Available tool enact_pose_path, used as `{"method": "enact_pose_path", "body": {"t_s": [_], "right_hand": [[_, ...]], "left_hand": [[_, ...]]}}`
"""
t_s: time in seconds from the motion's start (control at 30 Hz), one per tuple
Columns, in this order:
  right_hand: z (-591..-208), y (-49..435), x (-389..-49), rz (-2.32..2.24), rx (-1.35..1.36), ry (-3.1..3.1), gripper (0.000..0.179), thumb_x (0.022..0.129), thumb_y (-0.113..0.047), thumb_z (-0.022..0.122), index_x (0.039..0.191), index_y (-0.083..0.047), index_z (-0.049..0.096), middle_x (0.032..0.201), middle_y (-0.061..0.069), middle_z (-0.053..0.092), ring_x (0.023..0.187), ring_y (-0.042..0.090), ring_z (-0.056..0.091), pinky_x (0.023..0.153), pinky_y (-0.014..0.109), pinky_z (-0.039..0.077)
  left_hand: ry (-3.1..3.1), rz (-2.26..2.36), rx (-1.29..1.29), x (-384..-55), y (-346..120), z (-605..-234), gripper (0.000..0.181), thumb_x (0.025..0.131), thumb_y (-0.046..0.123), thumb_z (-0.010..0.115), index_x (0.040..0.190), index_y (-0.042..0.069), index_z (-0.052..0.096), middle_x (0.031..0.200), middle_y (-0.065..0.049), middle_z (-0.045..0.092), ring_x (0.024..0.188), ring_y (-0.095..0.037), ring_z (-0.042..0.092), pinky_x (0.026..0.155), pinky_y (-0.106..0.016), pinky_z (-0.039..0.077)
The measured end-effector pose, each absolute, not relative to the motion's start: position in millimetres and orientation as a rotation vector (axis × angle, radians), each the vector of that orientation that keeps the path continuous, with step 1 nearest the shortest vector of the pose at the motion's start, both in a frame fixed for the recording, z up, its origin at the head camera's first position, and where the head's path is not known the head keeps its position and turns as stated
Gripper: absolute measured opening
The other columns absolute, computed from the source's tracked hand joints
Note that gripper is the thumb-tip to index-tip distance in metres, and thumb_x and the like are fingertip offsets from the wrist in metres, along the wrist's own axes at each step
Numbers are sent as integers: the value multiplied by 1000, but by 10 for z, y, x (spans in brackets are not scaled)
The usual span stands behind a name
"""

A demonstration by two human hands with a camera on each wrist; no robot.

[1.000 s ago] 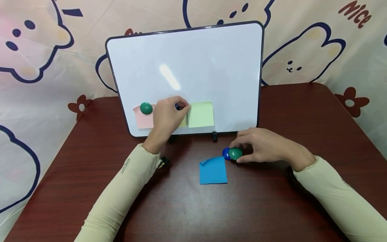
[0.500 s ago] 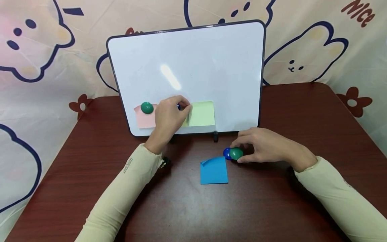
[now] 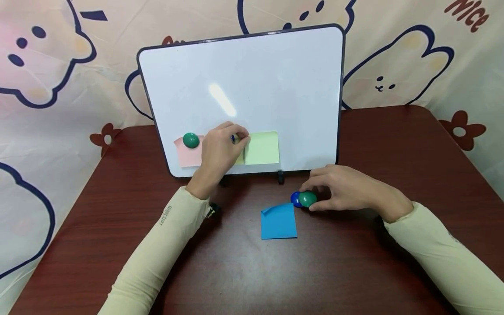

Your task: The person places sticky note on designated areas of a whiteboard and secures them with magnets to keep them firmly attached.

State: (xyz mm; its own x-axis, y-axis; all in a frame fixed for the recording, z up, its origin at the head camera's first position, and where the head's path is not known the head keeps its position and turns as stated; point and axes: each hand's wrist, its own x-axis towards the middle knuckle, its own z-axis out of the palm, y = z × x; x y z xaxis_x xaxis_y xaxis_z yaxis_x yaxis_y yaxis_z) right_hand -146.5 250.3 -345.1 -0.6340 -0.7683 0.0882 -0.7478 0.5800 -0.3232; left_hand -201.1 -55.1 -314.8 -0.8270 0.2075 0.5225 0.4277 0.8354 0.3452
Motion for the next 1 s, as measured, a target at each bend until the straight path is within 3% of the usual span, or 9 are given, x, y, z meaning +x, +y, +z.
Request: {"method": "enact_pose_path", "body": {"t_s": [1.0], "right_hand": [[-3458,2511,-1484,-553,-1364,2782,40,78,-40,84,116,-31,72,108,-20,63,91,-3,56,77,26,55]], "left_hand": [[-2468,-726,-692,-2125,-734,-3179,10,88,21,77,93,12,79,89,-2,76,79,-14,68,67,-28,52]]}}
